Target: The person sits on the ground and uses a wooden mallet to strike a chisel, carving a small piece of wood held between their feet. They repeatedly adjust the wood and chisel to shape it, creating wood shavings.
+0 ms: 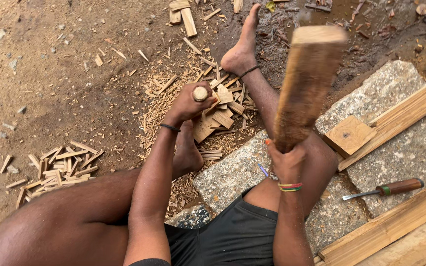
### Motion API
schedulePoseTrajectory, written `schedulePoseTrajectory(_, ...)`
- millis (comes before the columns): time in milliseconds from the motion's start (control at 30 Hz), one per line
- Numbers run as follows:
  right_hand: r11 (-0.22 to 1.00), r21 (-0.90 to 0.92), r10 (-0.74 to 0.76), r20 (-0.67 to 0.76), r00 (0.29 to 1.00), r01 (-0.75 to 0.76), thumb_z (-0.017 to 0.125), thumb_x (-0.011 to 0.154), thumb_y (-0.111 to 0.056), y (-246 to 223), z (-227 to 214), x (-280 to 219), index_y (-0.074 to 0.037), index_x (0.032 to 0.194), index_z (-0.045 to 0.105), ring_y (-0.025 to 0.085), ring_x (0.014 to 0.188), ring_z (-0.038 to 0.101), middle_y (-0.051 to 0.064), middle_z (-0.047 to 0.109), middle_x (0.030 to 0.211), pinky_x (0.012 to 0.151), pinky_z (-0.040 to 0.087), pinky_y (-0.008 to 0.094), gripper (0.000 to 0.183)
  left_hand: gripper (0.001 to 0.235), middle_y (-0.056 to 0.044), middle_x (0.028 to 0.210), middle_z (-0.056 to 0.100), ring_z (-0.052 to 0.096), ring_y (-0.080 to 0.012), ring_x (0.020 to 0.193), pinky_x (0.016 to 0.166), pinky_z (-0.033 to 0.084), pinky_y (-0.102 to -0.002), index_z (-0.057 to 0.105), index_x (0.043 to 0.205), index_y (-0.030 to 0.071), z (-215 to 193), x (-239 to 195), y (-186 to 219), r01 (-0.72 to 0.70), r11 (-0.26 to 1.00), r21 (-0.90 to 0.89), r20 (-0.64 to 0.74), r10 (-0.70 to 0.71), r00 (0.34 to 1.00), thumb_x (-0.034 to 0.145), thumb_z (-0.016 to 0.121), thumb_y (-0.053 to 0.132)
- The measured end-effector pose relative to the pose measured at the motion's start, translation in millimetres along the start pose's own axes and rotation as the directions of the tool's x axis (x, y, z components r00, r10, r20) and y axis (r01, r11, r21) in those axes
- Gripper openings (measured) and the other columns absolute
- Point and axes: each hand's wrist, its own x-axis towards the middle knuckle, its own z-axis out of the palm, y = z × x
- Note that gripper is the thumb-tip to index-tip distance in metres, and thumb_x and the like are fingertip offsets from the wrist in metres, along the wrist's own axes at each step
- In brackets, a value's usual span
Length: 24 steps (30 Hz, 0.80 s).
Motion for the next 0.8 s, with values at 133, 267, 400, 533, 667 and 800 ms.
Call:
schedulePoseTrajectory(133, 0.887, 0.077, -0.440, -0.160, 0.884, 0.455, 0.081, 0.094, -0.019, -30.7, -24.6, 5.0, -0.007, 0.094, 0.067, 0.018, 0.075, 0.069, 0.005, 0.068, 0.082, 0.074, 0.058, 0.032, 0.019, 0.023, 0.000, 0.081, 0.066, 0.063, -0.0127, 0.075, 0.070, 0.052, -0.031, 0.064, 0.084, 0.009, 5.5, 3.5, 14.7, -0.063, 0.998, -0.011, -0.005, 0.063, 0.998, 0.086, 0.083, 0.021)
schedulePoseTrajectory(267, 0.701, 0.423, -0.424, -0.401, 0.812, 0.574, 0.074, 0.101, -0.014, -73.5, -49.5, 29.5, -0.011, 0.124, 0.060, 0.017, 0.078, 0.071, 0.006, 0.069, 0.099, 0.070, 0.062, 0.036, 0.027, 0.024, -0.001, 0.083, 0.067, 0.065, -0.0132, 0.078, 0.073, 0.054, -0.032, 0.064, 0.085, 0.009, 13.7, 5.5, 21.3, -0.073, 0.997, 0.016, 0.025, 0.072, 0.997, 0.085, 0.084, 0.023)
schedulePoseTrajectory(400, 0.362, 0.796, -0.290, -0.399, 0.870, 0.486, 0.073, 0.102, -0.018, -106.6, -89.4, 38.2, -0.012, 0.122, 0.053, 0.020, 0.063, 0.065, 0.010, 0.066, 0.084, 0.057, 0.056, 0.039, 0.029, 0.026, 0.000, 0.085, 0.071, 0.069, -0.0120, 0.080, 0.075, 0.058, -0.031, 0.064, 0.086, 0.011, 21.2, 9.0, 20.3, 0.033, 0.999, 0.019, 0.038, -0.033, 0.999, 0.085, 0.083, 0.028)
schedulePoseTrajectory(533, 0.484, 0.629, -0.319, -0.520, 0.792, 0.608, 0.068, 0.111, -0.007, -112.1, -104.2, 18.3, -0.003, 0.115, 0.056, 0.017, 0.060, 0.052, 0.010, 0.055, 0.081, 0.060, 0.051, 0.036, 0.013, 0.026, 0.000, 0.089, 0.071, 0.069, -0.0122, 0.084, 0.080, 0.058, -0.031, 0.066, 0.090, 0.013, 13.5, 13.8, 11.8, -0.072, 0.994, -0.078, -0.019, 0.071, 0.997, 0.083, 0.086, 0.027)
schedulePoseTrajectory(667, 0.437, 0.654, -0.395, -0.477, 0.785, 0.617, 0.059, 0.117, -0.005, -92.3, -116.1, 29.4, 0.000, 0.099, 0.052, 0.021, 0.062, 0.049, 0.011, 0.049, 0.080, 0.060, 0.046, 0.037, 0.020, 0.026, 0.001, 0.087, 0.068, 0.069, -0.0115, 0.080, 0.074, 0.061, -0.032, 0.063, 0.086, 0.011, 13.2, 13.4, 17.2, -0.005, 0.997, -0.077, 0.025, 0.007, 1.000, 0.084, 0.084, 0.027)
schedulePoseTrajectory(800, 0.419, 0.724, -0.419, -0.381, 0.824, 0.548, 0.053, 0.120, -0.011, -62.3, -138.7, 57.5, 0.000, 0.099, 0.050, 0.017, 0.065, 0.047, 0.008, 0.049, 0.082, 0.065, 0.045, 0.033, 0.024, 0.025, 0.001, 0.084, 0.069, 0.067, -0.0108, 0.079, 0.074, 0.058, -0.031, 0.063, 0.087, 0.011, 8.8, 10.8, 21.3, -0.069, 0.995, -0.068, 0.032, 0.071, 0.997, 0.086, 0.083, 0.026)
